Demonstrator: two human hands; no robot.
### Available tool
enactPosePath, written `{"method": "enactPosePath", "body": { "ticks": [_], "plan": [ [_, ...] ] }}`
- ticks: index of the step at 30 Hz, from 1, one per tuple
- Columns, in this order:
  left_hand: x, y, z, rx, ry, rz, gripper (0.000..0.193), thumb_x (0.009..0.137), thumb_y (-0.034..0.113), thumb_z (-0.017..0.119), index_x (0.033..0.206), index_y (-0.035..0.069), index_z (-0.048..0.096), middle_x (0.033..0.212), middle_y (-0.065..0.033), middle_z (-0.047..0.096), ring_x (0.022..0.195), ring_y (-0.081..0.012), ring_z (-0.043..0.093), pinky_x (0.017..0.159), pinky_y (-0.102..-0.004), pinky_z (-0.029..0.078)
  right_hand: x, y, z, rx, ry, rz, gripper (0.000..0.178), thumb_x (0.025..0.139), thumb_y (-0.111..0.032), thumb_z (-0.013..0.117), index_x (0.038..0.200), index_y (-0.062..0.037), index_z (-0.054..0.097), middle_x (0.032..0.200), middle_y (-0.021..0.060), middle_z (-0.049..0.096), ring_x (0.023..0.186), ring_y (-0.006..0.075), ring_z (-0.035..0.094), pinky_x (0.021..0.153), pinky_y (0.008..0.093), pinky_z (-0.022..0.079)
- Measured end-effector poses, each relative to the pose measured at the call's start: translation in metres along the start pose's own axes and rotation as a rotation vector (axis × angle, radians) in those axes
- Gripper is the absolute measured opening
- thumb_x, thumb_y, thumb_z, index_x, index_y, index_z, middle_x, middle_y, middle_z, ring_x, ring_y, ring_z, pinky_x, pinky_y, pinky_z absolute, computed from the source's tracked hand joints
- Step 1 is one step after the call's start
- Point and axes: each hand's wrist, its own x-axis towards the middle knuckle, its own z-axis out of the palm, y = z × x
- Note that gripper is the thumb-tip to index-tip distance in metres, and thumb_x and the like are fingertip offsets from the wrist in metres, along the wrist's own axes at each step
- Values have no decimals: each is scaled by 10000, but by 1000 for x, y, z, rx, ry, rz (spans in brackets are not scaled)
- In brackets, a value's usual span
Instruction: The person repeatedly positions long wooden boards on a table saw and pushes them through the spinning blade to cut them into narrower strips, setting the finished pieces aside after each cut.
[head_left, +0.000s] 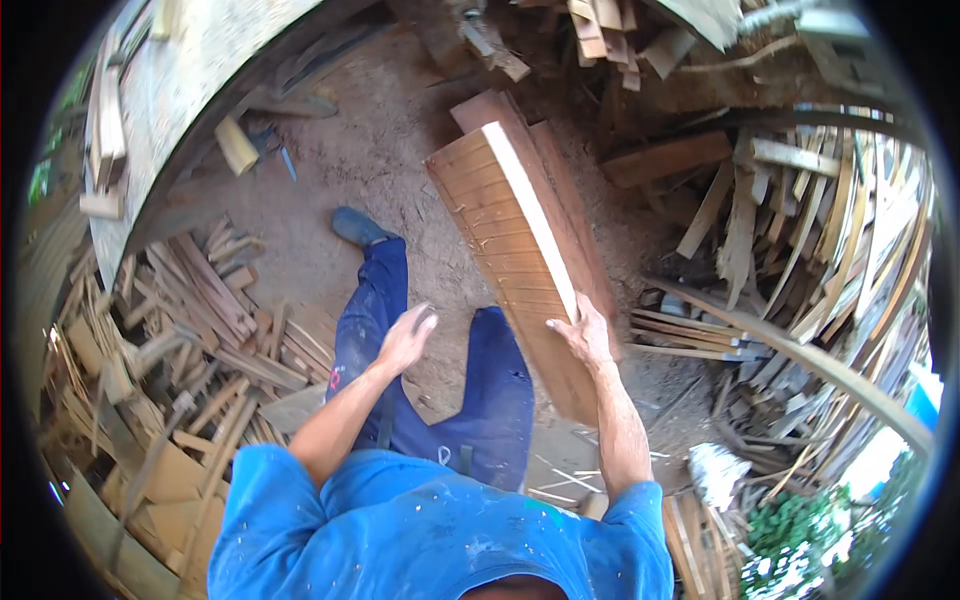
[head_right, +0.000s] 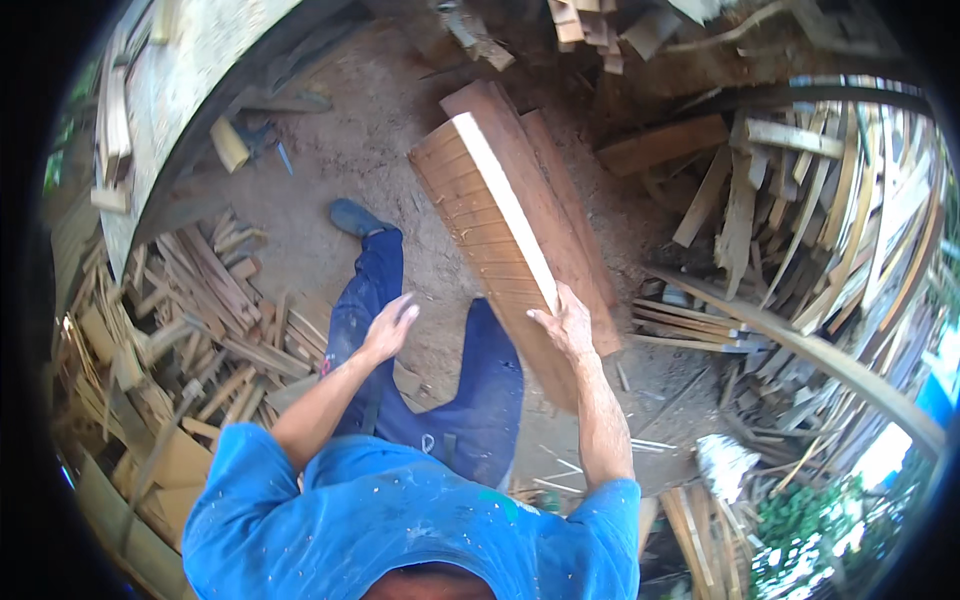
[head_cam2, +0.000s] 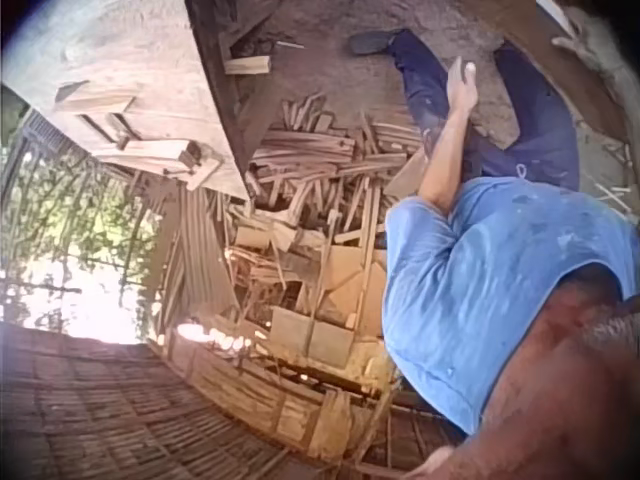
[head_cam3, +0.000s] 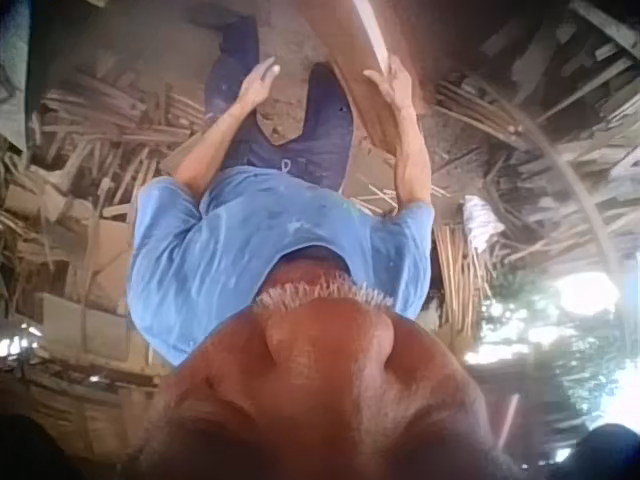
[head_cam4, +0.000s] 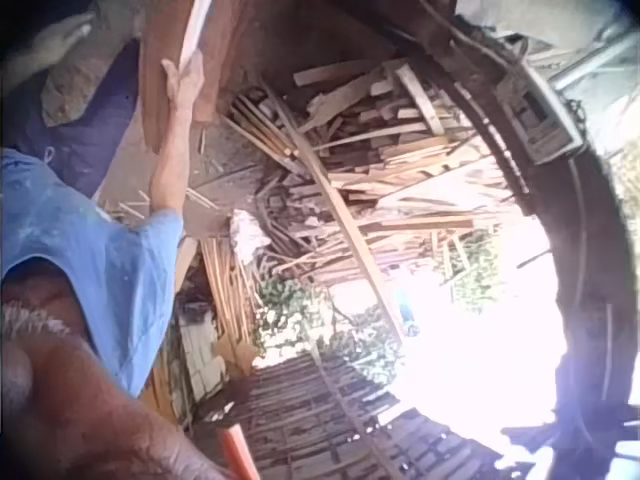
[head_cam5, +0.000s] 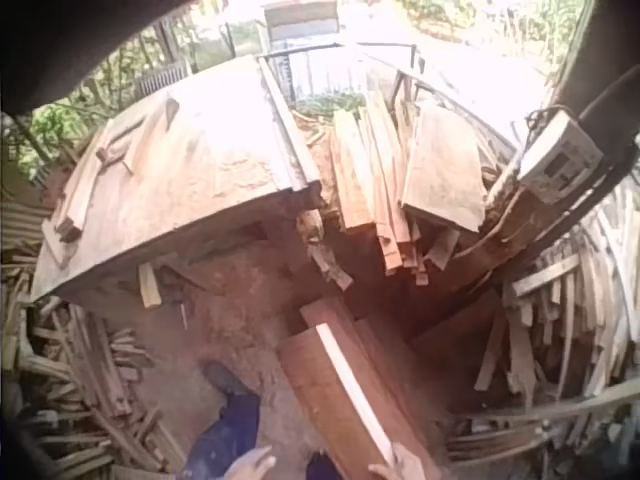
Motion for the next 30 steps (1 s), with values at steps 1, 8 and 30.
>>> {"method": "enactPosePath", "body": {
  "ticks": [1, 8, 30],
  "plan": [
    [0, 19, 13, -212, -85, -8, 672, 1047, 502, 470, 1504, 12, 422, 1551, -218, 429, 1446, -332, 403, 1181, -404, 338, -14, -18, -16, 242, -15, -40, 690, 759, -164, 835, 1371, -31, 544, 1262, 173, 654, 1174, 284, 630, 1004, 391, 495],
    [-94, 223, -2, -1455, -388, -6, 762, 1062, 572, 327, 1591, 33, 223, 1599, -136, 354, 1469, -246, 338, 1225, -386, 257, -43, -44, -66, 1076, -401, 270, 762, 896, -507, 710, 1402, 31, 520, 1297, 140, 654, 1147, 236, 644, 1010, 392, 514],
    [-117, 239, -428, 1039, 172, 575, 921, 649, 820, 684, 1078, 5, 665, 1117, -210, 696, 1206, -336, 606, 1046, -523, 437, -17, -546, -80, -742, -481, -666, 874, 682, -430, 868, 1448, -206, 511, 1009, 192, 726, 985, 391, 694, 839, 463, 547]
  ]
}}
